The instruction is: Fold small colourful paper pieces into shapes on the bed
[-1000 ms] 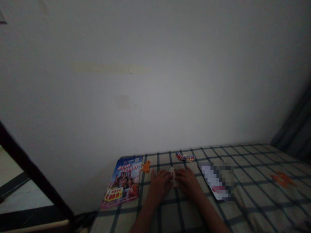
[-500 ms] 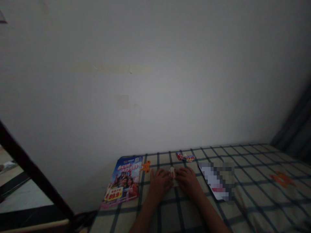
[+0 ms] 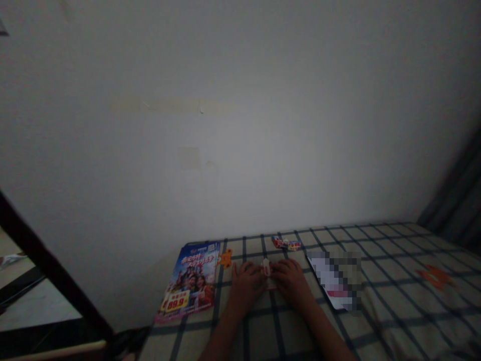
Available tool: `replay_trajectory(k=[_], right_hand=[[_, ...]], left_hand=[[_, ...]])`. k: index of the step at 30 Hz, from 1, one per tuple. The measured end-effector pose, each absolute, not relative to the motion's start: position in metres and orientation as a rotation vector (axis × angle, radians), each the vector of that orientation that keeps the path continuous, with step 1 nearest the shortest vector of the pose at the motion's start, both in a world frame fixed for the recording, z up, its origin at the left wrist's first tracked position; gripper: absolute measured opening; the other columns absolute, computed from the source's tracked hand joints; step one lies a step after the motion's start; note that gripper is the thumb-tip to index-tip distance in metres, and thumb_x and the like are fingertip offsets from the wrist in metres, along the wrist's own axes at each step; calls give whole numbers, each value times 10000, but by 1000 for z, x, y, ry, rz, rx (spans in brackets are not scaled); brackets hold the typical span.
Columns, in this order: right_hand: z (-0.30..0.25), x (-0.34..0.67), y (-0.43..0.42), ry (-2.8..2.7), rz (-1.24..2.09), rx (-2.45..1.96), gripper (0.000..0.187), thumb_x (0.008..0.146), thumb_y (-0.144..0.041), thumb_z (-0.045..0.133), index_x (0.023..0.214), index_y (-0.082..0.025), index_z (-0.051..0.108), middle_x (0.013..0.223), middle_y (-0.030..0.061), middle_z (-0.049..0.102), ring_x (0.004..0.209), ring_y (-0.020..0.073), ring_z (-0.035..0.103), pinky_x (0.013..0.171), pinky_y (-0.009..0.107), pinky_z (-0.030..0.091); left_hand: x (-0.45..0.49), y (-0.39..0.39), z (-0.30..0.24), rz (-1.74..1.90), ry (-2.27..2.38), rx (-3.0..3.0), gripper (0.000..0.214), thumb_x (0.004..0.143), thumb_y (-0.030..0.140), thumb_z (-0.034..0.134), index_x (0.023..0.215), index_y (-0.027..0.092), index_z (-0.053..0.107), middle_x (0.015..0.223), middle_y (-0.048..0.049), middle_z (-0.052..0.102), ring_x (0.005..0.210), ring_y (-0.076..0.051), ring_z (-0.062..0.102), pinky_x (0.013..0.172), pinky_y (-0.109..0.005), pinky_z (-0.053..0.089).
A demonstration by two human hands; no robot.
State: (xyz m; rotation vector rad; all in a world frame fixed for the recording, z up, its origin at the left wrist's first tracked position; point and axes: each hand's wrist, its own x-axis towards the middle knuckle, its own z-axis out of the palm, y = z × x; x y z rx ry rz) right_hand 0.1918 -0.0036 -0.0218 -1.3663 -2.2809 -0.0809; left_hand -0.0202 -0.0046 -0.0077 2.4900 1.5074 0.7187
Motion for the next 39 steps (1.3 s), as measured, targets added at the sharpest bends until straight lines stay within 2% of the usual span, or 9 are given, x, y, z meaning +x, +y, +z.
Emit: replay_trajectory(k=[3, 8, 14, 22, 26, 39], right_hand=[[-21, 192, -4, -2275, -62, -1356, 331, 866, -168, 594, 1089, -388, 700, 1290, -48, 657, 1229, 226, 507, 1107, 471, 304], [-24, 192, -3, -2264, -61, -1364, 326, 862, -160, 599, 1076, -381, 706, 1301, -50, 650, 1245, 223, 492, 1111, 458, 296], [-25, 192, -2, -2279, -63, -1359, 303, 860, -170, 613, 1077, -355, 714, 1290, -16, 654, 1238, 228, 491, 1110, 458, 294], [-25, 193, -1, -2277, -15, -1345, 310, 852, -171, 617, 1076, -362, 715, 1272, -24, 661, 1228, 237, 488, 1092, 457, 311], [-25, 193, -1, -2270, -3, -1342, 314, 845, -163, 620, 1070, -360, 719, 1289, -29, 655, 1223, 236, 487, 1085, 451, 316], [-27, 194, 0, -2262, -23, -1309, 336, 826, -150, 620, 1067, -358, 725, 1291, -14, 656, 1233, 244, 487, 1085, 467, 326]], left_hand=[[-20, -5, -7, 729, 1512, 2495, 266, 886, 370, 644, 1140, 431, 692, 1280, 24, 683, 1278, -334, 486, 1138, -727, 137], [-19, -7, -6, 732, 1525, 2489, 251, 889, 355, 635, 1115, 440, 702, 1276, 47, 682, 1275, -359, 473, 1126, -740, 127], [-20, -4, -10, 741, 1526, 2482, 268, 891, 388, 644, 1150, 411, 705, 1278, 7, 682, 1283, -331, 459, 1142, -711, 107], [-21, -6, -5, 726, 1516, 2467, 202, 904, 392, 635, 1069, 458, 731, 1289, 64, 678, 1318, -319, 426, 1148, -715, 76], [-19, -8, -2, 702, 1524, 2467, 215, 883, 366, 666, 1076, 423, 743, 1277, 30, 689, 1292, -332, 446, 1141, -725, 98], [-20, -6, -3, 731, 1543, 2448, 228, 868, 421, 682, 1088, 460, 730, 1258, 36, 698, 1262, -315, 467, 1140, -727, 96]])
